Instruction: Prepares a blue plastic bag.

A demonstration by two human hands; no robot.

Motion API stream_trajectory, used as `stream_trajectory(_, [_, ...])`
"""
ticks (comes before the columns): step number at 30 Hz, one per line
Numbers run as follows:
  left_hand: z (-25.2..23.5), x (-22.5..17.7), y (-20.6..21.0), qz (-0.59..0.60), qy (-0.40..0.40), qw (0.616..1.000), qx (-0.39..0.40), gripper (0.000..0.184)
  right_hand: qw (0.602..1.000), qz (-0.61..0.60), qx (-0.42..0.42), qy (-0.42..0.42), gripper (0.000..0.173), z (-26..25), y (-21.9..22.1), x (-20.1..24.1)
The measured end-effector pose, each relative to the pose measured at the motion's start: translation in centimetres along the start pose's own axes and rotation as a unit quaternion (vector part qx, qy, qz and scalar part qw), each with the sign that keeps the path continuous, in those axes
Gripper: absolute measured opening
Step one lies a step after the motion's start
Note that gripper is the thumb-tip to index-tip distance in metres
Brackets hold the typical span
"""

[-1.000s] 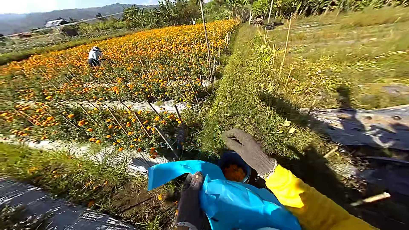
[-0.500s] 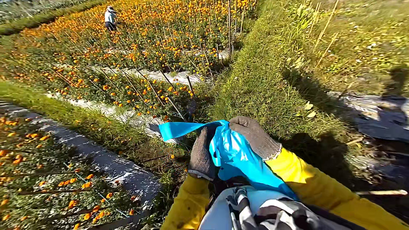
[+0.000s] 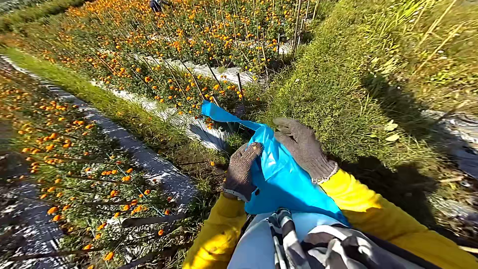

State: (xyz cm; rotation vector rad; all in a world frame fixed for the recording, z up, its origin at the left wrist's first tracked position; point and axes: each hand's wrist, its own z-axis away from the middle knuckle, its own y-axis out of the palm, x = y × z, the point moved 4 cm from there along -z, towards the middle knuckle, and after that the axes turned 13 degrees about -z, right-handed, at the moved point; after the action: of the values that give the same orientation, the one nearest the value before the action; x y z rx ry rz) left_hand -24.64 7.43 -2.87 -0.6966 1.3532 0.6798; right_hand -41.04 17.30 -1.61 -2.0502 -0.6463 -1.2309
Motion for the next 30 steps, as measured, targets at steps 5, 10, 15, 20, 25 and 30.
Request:
stream_trajectory(5, [0.6, 0.8, -0.5, 0.01, -0.003, 0.998, -0.061, 0.03, 0.99, 0.068, 0.06, -0.106, 0.027, 2.0, 0.6, 3.8])
stream_trajectory(10, [2.3, 0.1, 0.1, 0.119, -0.042, 0.991, -0.042, 0.041, 0.987, 0.064, 0.117, -0.086, 0.023, 2.3, 3.2, 2.4])
stream_trajectory(15, [2.9, 0.3, -0.8, 0.179, -0.036, 0.983, -0.031, 0.045, 0.989, -0.082, 0.118, -0.041, 0.015, 1.4, 3.0, 1.3])
stream_trajectory(20, [3.4, 0.5, -1.1, 0.158, -0.028, 0.987, -0.001, 0.052, 0.989, -0.08, 0.121, -0.022, 0.022, 1.6, 3.3, 1.8])
stream_trajectory(25, [4.1, 0.3, 0.7, -0.09, 0.007, 0.994, 0.061, 0.046, 0.993, -0.025, 0.11, -0.042, 0.03, 3.3, 4.0, 1.7])
stream_trajectory(30, [3.0, -0.5, 0.4, -0.1, 0.147, 0.979, 0.095, 0.045, 0.992, -0.066, 0.108, 0.011, 0.031, 3.2, 2.9, 1.8])
